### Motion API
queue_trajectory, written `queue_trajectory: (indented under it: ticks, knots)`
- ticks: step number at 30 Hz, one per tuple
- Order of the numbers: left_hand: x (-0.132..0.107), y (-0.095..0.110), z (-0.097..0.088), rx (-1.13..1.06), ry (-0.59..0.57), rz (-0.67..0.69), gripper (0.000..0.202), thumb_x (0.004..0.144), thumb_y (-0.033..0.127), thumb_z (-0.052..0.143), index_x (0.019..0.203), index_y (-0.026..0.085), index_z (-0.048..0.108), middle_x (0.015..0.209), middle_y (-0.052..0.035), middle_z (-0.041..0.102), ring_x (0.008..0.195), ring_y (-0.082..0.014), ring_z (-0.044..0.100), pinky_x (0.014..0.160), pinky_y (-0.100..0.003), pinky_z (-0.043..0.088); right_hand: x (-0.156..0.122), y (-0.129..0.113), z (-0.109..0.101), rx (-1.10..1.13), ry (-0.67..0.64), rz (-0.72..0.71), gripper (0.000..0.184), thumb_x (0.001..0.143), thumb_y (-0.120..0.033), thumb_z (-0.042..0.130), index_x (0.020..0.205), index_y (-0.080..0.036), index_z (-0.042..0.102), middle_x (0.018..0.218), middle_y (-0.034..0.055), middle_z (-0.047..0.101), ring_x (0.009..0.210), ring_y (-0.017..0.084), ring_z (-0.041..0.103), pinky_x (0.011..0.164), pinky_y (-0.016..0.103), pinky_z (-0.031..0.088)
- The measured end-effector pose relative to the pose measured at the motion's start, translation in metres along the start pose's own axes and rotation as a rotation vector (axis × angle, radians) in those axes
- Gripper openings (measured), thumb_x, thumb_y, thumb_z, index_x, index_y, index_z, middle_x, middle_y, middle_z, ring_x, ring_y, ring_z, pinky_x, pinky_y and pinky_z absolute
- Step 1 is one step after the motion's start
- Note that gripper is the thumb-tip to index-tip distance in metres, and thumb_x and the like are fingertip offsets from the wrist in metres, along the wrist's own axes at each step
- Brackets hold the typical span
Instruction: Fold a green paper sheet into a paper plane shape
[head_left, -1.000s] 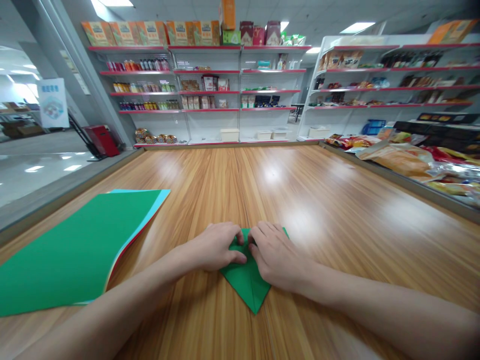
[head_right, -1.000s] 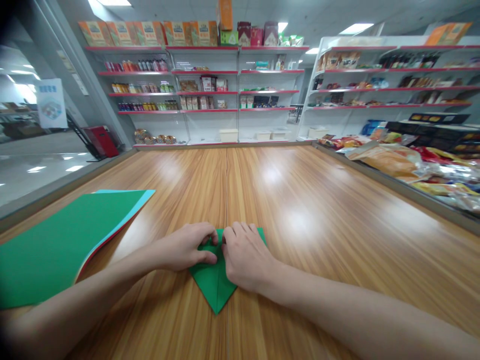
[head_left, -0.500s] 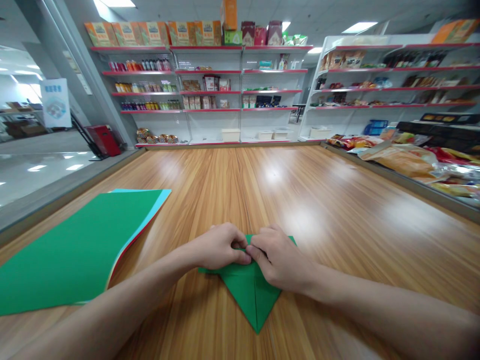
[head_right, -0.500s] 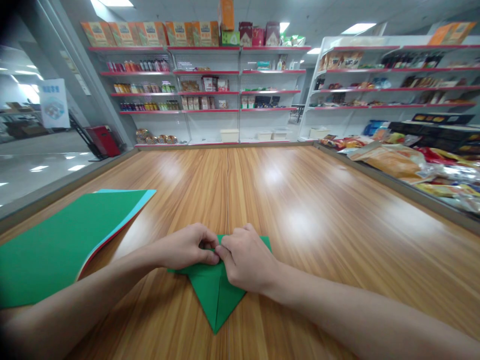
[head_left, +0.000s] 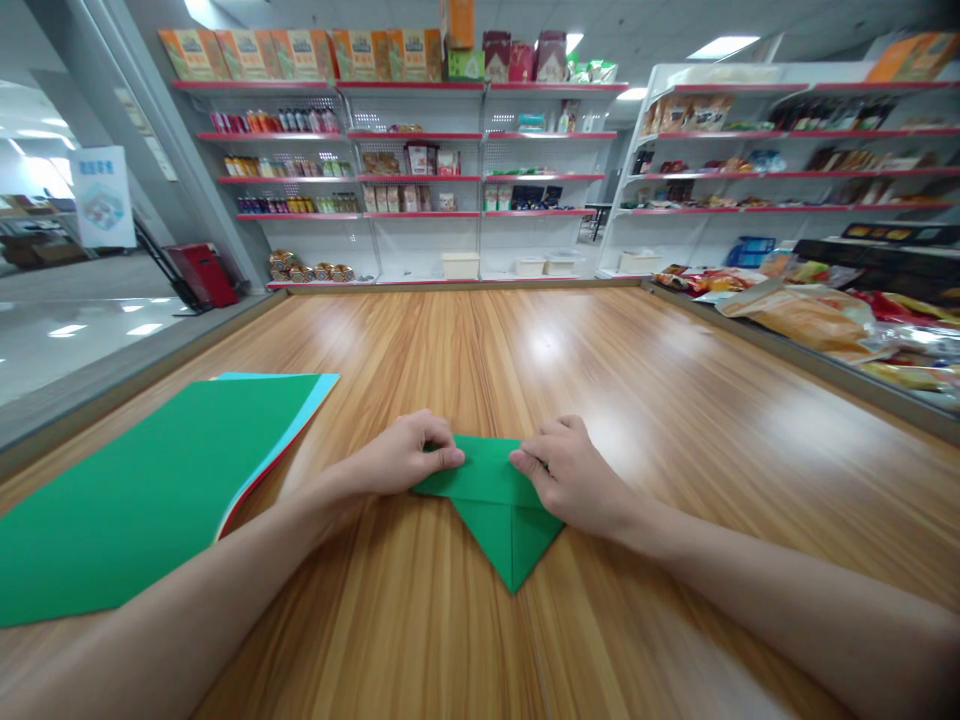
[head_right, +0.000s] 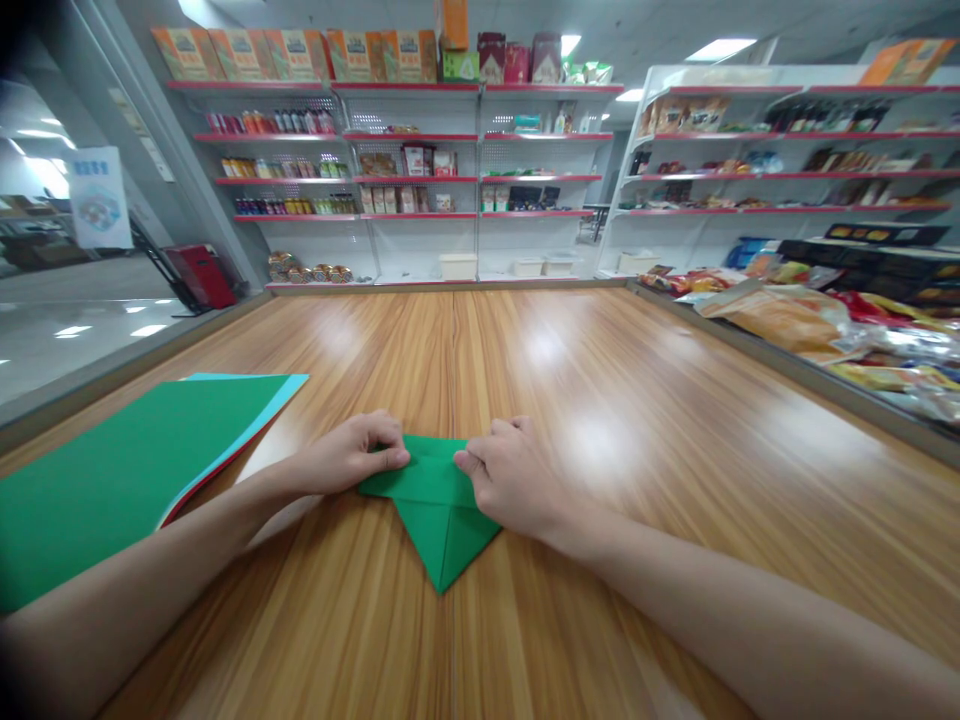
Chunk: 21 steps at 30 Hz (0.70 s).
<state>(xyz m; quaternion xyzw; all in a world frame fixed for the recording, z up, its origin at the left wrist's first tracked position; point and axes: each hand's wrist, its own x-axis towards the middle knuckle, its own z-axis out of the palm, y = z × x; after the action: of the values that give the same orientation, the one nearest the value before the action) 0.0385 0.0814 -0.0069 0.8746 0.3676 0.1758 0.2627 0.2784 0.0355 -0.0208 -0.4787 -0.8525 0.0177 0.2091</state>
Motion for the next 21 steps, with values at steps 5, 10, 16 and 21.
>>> queue_trajectory:
  ticks: [5, 10, 16, 21]
  knots:
    - [-0.003, -0.018, -0.006, 0.056, 0.159, 0.031, 0.031, 0.087, 0.035, 0.051, 0.064, 0.018, 0.061, 0.095, -0.0061, 0.057, 0.096, -0.0199, 0.050, 0.087, -0.035, 0.042, 0.002, 0.006, 0.001, -0.016, 0.026, 0.035, 0.038, 0.095, -0.028, 0.043, 0.061, -0.017, 0.057, 0.063, 0.0018, 0.055, 0.065, 0.015, 0.049, 0.077, 0.034, 0.026]
    - [-0.004, 0.005, 0.005, 0.375, 0.234, 0.057, 0.025, 0.091, 0.032, 0.049, 0.076, 0.020, 0.066, 0.100, -0.0062, 0.063, 0.103, -0.0246, 0.047, 0.090, -0.044, 0.033, 0.001, 0.000, 0.002, -0.031, 0.056, 0.022, 0.038, 0.095, -0.028, 0.043, 0.062, -0.017, 0.058, 0.062, 0.0021, 0.056, 0.066, 0.016, 0.049, 0.076, 0.035, 0.026]
    - [0.000, 0.047, 0.039, 0.446, 0.196, 0.058, 0.026, 0.092, 0.018, 0.038, 0.079, 0.016, 0.060, 0.078, -0.0063, 0.066, 0.079, -0.0198, 0.054, 0.078, -0.041, 0.030, -0.004, -0.015, 0.004, -0.048, 0.034, -0.014, 0.035, 0.094, -0.024, 0.043, 0.063, -0.017, 0.058, 0.062, 0.0027, 0.055, 0.067, 0.016, 0.048, 0.074, 0.035, 0.026]
    - [0.000, 0.038, 0.036, 0.475, 0.257, 0.036, 0.027, 0.089, 0.018, 0.040, 0.073, 0.018, 0.062, 0.074, -0.0053, 0.068, 0.080, -0.0216, 0.054, 0.077, -0.043, 0.026, -0.002, -0.013, 0.005, 0.009, 0.108, -0.018, 0.029, 0.093, -0.027, 0.049, 0.069, -0.018, 0.060, 0.077, 0.0038, 0.060, 0.083, 0.019, 0.049, 0.078, 0.036, 0.028]
